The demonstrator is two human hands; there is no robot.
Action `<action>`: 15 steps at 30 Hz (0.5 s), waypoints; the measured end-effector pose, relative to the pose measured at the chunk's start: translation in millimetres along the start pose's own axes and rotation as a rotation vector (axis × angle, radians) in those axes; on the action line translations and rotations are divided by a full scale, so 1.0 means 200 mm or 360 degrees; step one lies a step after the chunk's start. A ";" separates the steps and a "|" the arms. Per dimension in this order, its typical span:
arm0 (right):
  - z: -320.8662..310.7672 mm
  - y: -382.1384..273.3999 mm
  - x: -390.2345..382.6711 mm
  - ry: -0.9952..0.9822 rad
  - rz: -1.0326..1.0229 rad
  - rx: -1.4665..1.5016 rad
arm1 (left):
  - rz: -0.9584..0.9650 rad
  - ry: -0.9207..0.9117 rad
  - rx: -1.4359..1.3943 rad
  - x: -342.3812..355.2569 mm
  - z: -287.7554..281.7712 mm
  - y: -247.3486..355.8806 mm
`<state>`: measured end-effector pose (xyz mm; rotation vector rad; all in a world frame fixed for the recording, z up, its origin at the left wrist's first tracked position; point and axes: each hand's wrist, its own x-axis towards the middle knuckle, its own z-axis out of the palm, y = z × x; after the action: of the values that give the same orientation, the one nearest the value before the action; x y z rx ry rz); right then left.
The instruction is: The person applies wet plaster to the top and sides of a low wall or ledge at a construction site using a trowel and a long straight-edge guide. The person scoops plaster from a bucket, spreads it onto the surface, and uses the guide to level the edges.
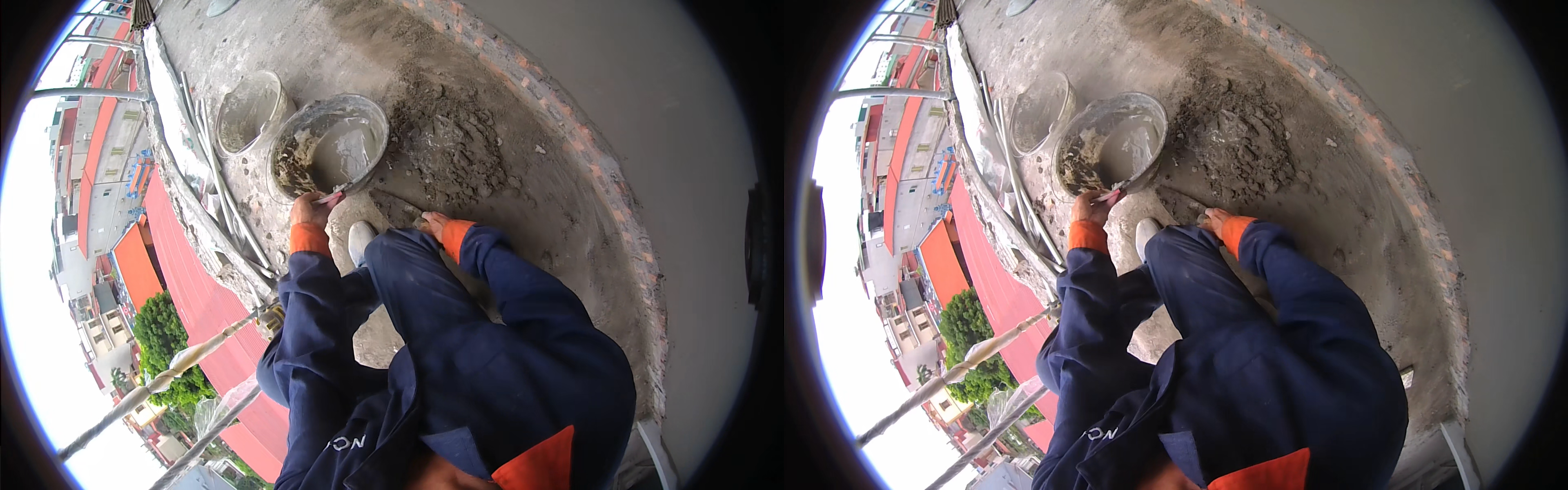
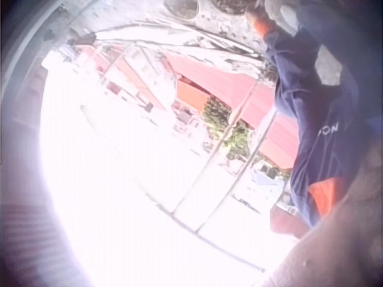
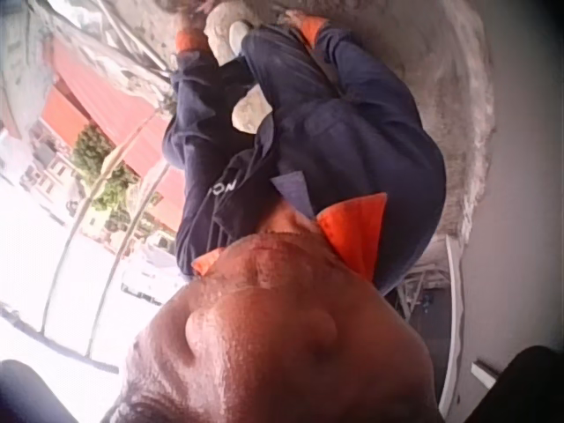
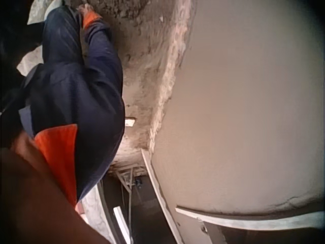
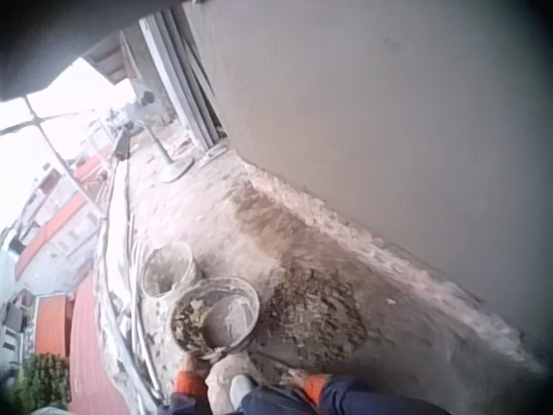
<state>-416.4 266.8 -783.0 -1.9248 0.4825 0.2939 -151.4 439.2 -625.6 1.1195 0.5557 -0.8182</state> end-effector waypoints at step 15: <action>-0.18 -0.46 0.38 0.0920 0.0616 0.1996 | -0.0322 0.0373 0.0165 -0.35 -0.29 0.04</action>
<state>-306.8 249.4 -724.7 -0.6396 1.0957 -0.3059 -186.5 515.4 -588.6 1.2783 0.8405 -0.9037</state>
